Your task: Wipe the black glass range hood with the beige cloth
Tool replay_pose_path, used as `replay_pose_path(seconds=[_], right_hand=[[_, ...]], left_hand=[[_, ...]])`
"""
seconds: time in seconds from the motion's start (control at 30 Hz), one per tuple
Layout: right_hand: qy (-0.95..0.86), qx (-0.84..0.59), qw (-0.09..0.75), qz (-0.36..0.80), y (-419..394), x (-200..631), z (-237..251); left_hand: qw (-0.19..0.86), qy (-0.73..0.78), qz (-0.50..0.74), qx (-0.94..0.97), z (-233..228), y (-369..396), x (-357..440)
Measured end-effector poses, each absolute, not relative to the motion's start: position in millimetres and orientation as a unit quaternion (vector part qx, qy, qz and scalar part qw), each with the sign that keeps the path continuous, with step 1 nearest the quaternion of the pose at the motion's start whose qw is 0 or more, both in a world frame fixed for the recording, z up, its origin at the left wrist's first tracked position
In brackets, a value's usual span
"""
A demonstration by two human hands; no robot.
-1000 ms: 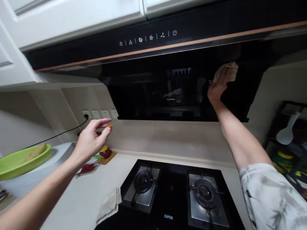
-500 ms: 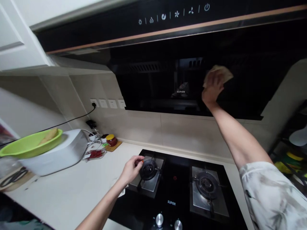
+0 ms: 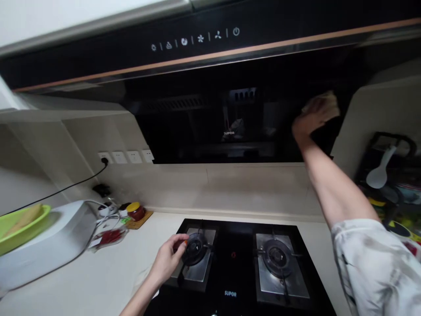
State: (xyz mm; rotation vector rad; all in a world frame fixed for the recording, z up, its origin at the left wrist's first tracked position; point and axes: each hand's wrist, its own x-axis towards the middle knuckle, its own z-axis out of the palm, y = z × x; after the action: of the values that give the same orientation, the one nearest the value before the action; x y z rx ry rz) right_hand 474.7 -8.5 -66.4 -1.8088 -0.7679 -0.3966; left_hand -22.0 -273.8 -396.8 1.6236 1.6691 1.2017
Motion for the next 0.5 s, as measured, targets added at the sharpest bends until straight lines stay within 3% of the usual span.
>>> replay_pose_path(seconds=[0.13,0.23,0.5], right_hand=[[-0.542,-0.659,0.470,-0.225,-19.8,400.6,-82.3],[-0.623,-0.591,0.452,-0.243,-32.7,388.8,-84.9],[-0.542,-0.557,0.607,-0.163,-21.7,418.1,-46.4]], left_hand=[[0.286,0.595,0.414,0.627,-399.1,-267.0,5.1],[0.307,0.589,0.391,0.637,-410.1,-269.5,19.5],[0.339,0.607,0.387,0.606,-428.8,-292.8,18.3]])
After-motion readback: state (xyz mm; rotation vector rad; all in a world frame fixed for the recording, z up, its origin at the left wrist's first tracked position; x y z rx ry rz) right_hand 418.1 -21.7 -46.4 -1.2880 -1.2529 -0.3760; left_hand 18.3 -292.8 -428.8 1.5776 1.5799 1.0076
